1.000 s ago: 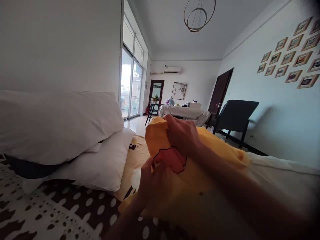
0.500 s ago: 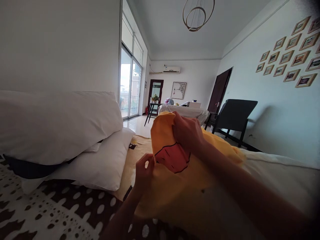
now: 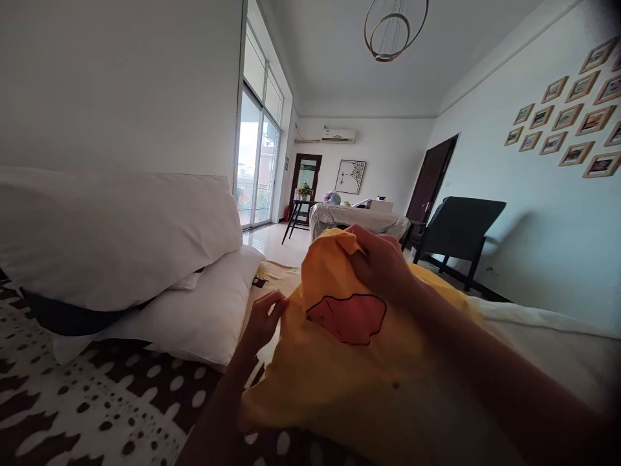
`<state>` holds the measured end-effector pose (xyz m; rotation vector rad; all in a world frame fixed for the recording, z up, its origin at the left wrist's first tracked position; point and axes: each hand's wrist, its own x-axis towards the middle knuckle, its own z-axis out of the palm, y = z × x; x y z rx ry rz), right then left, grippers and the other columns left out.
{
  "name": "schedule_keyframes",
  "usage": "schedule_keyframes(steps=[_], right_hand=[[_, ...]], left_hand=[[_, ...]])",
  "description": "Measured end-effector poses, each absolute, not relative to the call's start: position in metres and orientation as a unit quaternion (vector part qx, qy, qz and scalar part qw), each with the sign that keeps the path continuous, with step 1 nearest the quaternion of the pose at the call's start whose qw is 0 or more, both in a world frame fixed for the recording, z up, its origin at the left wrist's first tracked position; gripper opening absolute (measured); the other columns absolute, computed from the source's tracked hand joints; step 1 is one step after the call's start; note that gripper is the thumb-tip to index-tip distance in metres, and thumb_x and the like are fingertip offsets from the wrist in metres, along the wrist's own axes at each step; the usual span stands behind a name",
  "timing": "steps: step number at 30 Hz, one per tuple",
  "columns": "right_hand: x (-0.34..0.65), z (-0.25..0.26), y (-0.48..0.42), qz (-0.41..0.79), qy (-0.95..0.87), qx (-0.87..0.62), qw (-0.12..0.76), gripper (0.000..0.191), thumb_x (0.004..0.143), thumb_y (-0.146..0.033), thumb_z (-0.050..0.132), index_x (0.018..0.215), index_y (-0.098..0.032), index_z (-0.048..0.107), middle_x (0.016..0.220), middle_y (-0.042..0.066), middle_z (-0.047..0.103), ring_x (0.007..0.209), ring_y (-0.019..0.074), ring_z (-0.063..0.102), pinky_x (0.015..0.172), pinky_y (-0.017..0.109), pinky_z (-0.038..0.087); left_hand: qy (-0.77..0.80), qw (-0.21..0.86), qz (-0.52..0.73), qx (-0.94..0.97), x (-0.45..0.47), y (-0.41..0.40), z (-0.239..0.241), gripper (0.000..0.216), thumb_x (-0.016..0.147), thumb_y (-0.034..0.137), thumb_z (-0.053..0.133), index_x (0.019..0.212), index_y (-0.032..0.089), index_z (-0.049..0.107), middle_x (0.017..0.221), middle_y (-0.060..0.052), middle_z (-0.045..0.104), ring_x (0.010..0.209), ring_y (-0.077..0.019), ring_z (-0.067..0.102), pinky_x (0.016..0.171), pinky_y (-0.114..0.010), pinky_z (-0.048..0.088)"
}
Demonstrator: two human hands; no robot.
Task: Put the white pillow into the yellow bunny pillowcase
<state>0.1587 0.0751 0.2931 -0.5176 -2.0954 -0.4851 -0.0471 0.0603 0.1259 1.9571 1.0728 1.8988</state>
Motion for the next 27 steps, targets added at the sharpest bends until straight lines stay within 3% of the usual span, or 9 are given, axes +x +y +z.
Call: schedule_keyframes(steps=[4, 9, 13, 23, 27], right_hand=[[0.155, 0.291, 0.055, -0.181, -0.849, -0.161, 0.469, 0.022, 0.068, -0.011, 0.042, 0.083, -0.020, 0.057, 0.049, -0.008, 0.043, 0.043, 0.0076, 0.034, 0.050, 0.019, 0.030], [0.147, 0.286, 0.035, -0.211, -0.864, -0.073, 0.452, 0.025, 0.066, -0.011, 0.040, 0.085, -0.020, 0.054, 0.051, -0.008, 0.045, 0.044, 0.0074, 0.035, 0.048, 0.018, 0.029], [0.141, 0.288, 0.030, -0.244, -0.872, -0.095, 0.414, 0.019, 0.069, -0.012, 0.038, 0.080, -0.019, 0.051, 0.053, -0.005, 0.050, 0.046, 0.0081, 0.038, 0.049, 0.021, 0.027], [0.145, 0.287, 0.041, -0.240, -0.872, -0.155, 0.398, 0.017, 0.073, -0.016, 0.038, 0.082, -0.019, 0.052, 0.058, -0.002, 0.057, 0.048, 0.0090, 0.041, 0.052, 0.023, 0.024], [0.141, 0.285, 0.039, -0.234, -0.884, -0.142, 0.379, 0.019, 0.072, -0.016, 0.037, 0.082, -0.019, 0.052, 0.060, -0.001, 0.058, 0.050, 0.0096, 0.043, 0.052, 0.023, 0.024]], left_hand=[[0.368, 0.089, 0.703, 0.602, -0.043, 0.068, 0.119, 0.035, 0.087, 0.041, 0.048, 0.062, 0.017, 0.047, 0.063, 0.001, 0.047, 0.062, -0.0119, 0.041, 0.058, -0.023, 0.036], [0.365, 0.176, 0.735, 0.543, -0.022, 0.065, 0.120, 0.030, 0.074, 0.046, 0.058, 0.064, 0.017, 0.055, 0.059, 0.000, 0.052, 0.060, -0.0135, 0.046, 0.052, -0.023, 0.038], [0.355, 0.286, 0.739, 0.496, -0.012, 0.060, 0.123, 0.028, 0.065, 0.043, 0.066, 0.075, 0.017, 0.064, 0.064, -0.003, 0.061, 0.067, -0.0178, 0.054, 0.056, -0.026, 0.045], [0.321, 0.344, 0.681, 0.562, -0.017, 0.061, 0.104, 0.035, 0.050, 0.048, 0.080, 0.052, 0.020, 0.059, 0.048, -0.003, 0.056, 0.055, -0.0183, 0.055, 0.047, -0.028, 0.048], [0.332, 0.334, 0.692, 0.547, -0.022, 0.061, 0.098, 0.037, 0.060, 0.053, 0.077, 0.064, 0.018, 0.064, 0.060, -0.006, 0.062, 0.062, -0.0188, 0.059, 0.054, -0.029, 0.051]])
